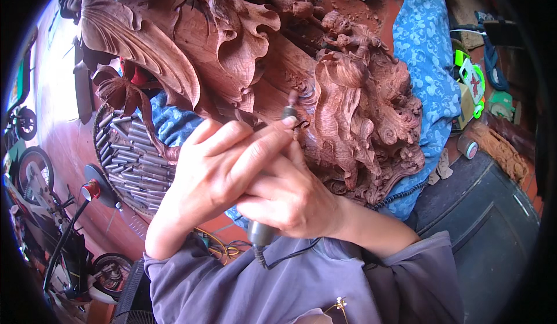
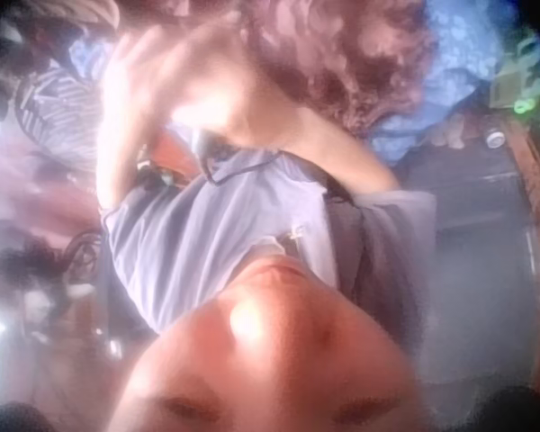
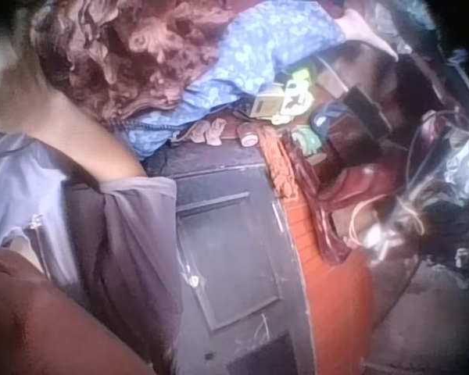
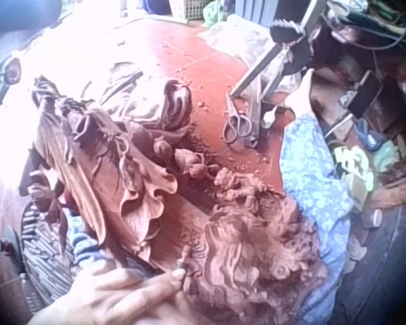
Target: The person carves a large wooden sculpture resting on their lap, using a chisel and mallet for rough shaping and a rotary power tool for detailed refinement. They switch between tools and adjust their position to reach different areas of the intricate surface.
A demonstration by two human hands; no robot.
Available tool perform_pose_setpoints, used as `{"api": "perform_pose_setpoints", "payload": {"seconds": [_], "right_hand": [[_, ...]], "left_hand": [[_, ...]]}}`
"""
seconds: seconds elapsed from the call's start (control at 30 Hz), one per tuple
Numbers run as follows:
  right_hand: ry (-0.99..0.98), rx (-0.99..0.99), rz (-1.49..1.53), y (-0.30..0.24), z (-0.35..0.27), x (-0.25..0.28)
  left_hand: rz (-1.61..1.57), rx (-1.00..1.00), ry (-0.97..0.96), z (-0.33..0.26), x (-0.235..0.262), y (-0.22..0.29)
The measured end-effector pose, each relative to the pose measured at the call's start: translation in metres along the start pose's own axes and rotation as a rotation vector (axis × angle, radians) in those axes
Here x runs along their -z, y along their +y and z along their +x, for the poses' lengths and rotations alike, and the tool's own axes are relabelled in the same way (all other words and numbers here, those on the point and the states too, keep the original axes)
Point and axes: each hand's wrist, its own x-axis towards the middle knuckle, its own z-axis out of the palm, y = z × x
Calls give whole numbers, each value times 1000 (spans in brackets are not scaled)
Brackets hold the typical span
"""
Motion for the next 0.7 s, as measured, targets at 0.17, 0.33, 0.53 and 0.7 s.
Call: {"api": "perform_pose_setpoints", "payload": {"seconds": [0.17,0.33,0.53,0.7], "right_hand": [[-40,-27,-98,-13,-6,1],[-8,-30,-111,-8,0,-5],[83,78,-28,10,16,-18],[-17,-9,-74,-4,15,-6]], "left_hand": [[-41,-54,-10,-1,1,3],[-45,-46,25,0,0,-3],[14,47,89,-2,6,-15],[-57,19,44,-1,6,-13]]}}
